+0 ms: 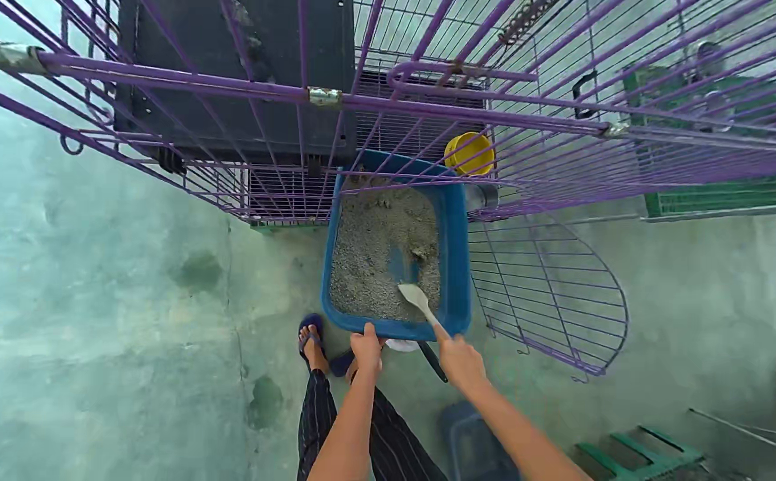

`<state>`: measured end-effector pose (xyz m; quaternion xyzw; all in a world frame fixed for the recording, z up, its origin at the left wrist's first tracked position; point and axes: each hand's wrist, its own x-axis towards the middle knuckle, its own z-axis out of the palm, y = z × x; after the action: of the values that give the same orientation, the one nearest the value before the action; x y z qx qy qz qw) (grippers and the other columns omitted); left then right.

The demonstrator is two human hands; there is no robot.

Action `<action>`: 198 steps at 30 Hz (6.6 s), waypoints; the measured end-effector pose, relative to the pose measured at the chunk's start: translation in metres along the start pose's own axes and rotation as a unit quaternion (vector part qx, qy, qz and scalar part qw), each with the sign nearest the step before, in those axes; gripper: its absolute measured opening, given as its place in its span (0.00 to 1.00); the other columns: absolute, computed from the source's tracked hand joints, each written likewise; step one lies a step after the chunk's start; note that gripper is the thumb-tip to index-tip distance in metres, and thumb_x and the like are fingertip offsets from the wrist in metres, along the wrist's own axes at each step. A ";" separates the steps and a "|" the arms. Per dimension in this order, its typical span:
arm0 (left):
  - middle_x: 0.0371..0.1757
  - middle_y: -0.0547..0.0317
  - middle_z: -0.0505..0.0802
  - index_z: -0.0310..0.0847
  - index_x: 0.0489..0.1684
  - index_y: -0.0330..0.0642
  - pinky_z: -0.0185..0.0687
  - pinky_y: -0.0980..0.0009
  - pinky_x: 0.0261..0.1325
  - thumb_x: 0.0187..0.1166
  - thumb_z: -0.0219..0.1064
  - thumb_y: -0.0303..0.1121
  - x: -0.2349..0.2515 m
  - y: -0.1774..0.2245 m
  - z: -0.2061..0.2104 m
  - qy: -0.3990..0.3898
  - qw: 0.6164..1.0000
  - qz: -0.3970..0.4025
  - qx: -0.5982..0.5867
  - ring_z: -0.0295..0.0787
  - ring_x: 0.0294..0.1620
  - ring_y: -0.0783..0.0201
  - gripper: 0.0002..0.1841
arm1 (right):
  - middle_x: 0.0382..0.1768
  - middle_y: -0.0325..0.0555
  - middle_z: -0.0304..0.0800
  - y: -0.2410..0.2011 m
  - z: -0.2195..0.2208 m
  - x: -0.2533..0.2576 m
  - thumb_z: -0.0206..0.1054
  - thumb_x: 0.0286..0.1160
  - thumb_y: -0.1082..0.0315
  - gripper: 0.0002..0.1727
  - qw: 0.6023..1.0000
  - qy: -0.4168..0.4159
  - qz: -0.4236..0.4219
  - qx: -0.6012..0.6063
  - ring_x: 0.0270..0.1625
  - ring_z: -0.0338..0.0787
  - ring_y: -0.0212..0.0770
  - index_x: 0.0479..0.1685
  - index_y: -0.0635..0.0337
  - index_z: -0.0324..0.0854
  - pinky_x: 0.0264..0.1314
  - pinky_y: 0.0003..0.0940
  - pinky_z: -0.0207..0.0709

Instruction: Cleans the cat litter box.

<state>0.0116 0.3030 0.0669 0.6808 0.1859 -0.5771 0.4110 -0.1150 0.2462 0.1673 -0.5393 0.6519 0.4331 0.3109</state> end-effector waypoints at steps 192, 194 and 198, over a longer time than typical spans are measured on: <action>0.58 0.31 0.85 0.66 0.74 0.26 0.90 0.53 0.46 0.85 0.60 0.21 0.032 -0.001 -0.002 -0.072 0.993 -0.075 -0.053 0.90 0.48 0.46 0.21 | 0.74 0.74 0.77 -0.168 -0.114 0.100 0.44 0.95 0.68 0.30 0.990 0.111 -0.082 -0.037 0.73 0.83 0.71 0.95 0.58 0.52 0.72 0.63 0.77; 0.55 0.32 0.87 0.68 0.72 0.25 0.91 0.53 0.44 0.84 0.61 0.23 0.038 0.002 -0.003 -0.068 0.995 -0.058 -0.032 0.91 0.46 0.47 0.20 | 0.75 0.72 0.77 -0.171 -0.126 0.113 0.43 0.94 0.69 0.31 0.990 0.111 -0.076 -0.051 0.75 0.82 0.69 0.96 0.55 0.50 0.73 0.62 0.77; 0.54 0.31 0.86 0.69 0.70 0.24 0.91 0.54 0.43 0.83 0.62 0.21 0.033 0.007 0.002 -0.076 0.994 -0.059 -0.045 0.91 0.44 0.47 0.19 | 0.72 0.74 0.79 -0.156 -0.104 0.079 0.47 0.94 0.68 0.30 0.990 0.099 -0.082 -0.062 0.70 0.85 0.71 0.94 0.54 0.54 0.69 0.64 0.79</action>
<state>0.0242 0.2900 0.0382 0.6035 0.2193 -0.6415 0.4198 0.0255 0.1114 0.1070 -0.6497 0.6046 0.3902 0.2450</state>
